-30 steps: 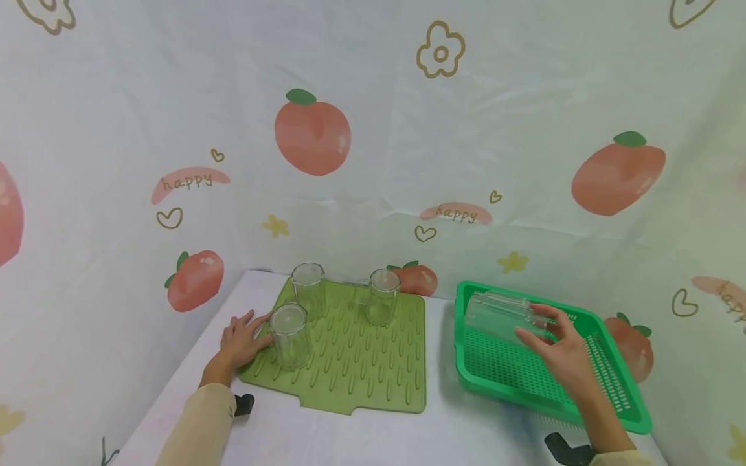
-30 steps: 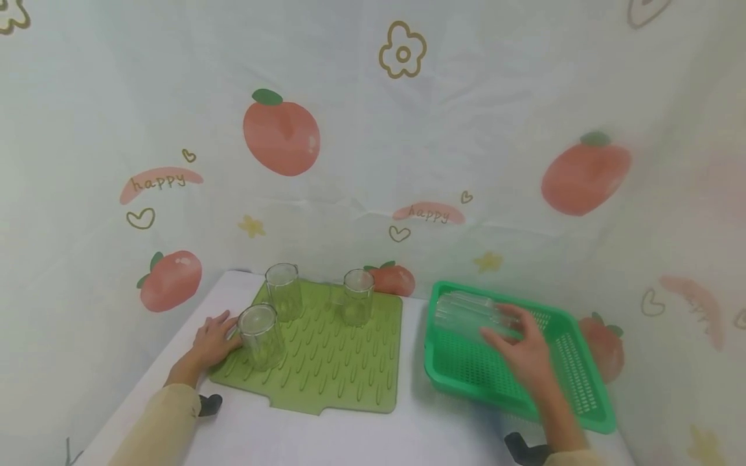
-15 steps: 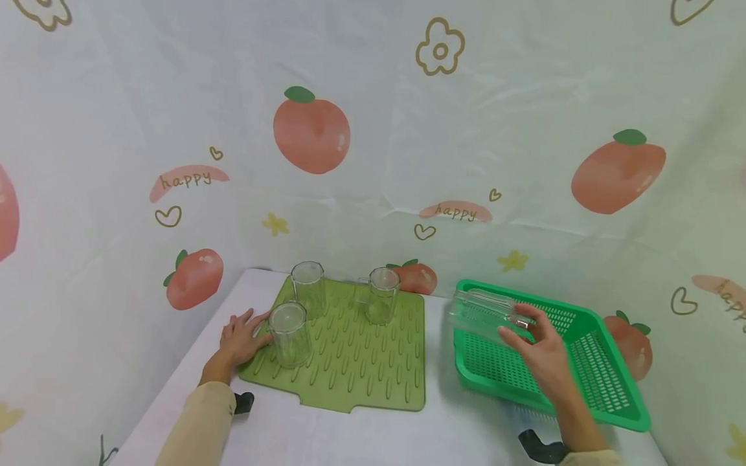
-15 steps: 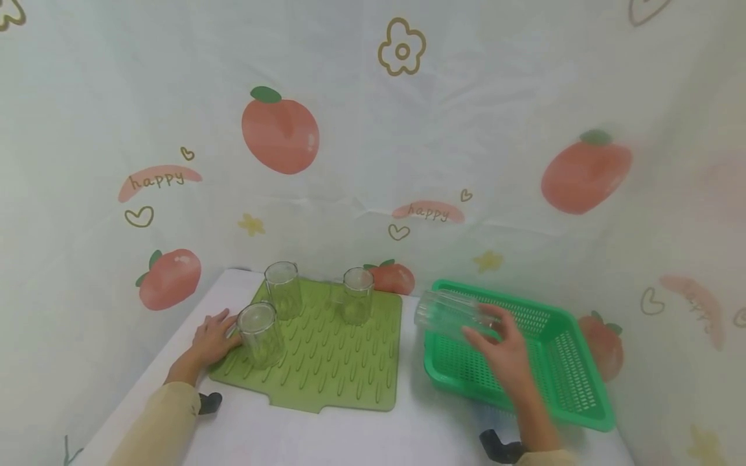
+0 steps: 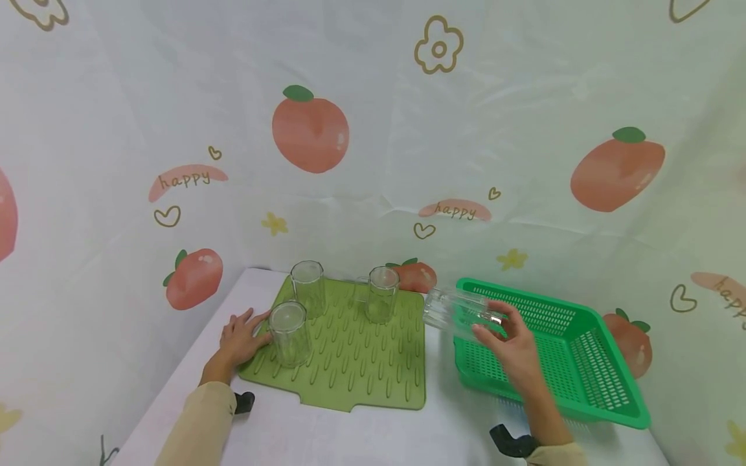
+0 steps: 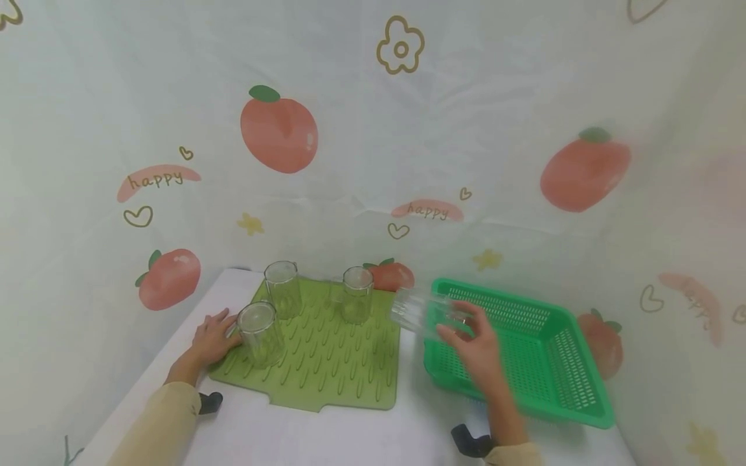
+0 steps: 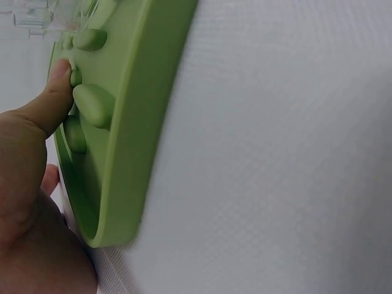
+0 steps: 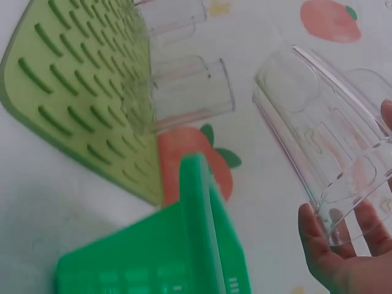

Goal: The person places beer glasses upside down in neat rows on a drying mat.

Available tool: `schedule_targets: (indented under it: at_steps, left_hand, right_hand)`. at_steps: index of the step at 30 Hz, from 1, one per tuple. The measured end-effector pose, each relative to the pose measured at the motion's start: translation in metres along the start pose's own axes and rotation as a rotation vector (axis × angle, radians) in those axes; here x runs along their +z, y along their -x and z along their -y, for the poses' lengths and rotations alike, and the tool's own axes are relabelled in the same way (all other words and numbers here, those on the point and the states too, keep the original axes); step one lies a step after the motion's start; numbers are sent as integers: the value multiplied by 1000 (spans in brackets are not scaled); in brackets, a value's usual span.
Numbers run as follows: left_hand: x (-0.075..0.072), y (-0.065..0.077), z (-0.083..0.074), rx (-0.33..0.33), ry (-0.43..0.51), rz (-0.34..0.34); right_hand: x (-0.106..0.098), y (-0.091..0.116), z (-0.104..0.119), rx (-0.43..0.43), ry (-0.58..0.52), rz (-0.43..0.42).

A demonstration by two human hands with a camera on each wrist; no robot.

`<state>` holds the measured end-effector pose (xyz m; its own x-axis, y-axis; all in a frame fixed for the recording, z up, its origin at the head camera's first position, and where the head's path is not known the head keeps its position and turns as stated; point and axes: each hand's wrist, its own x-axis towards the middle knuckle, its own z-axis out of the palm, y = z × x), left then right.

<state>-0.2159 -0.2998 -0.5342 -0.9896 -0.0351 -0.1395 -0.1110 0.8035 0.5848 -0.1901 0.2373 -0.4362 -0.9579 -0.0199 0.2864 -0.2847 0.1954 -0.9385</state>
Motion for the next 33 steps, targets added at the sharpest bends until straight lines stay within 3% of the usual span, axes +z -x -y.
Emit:
schedule_targets:
  at_steps: [12, 22, 33]
  left_hand:
    - [0, 1, -3, -16, 6, 10]
    - [-2, 1, -3, -3, -21, 7]
    - [-6, -2, 2, 46, -64, -25]
  right_hand:
    - [38, -2, -1, -36, -81, 41]
    - [76, 1, 0, 63, -57, 118]
    - [110, 3, -14, 50, -97, 155]
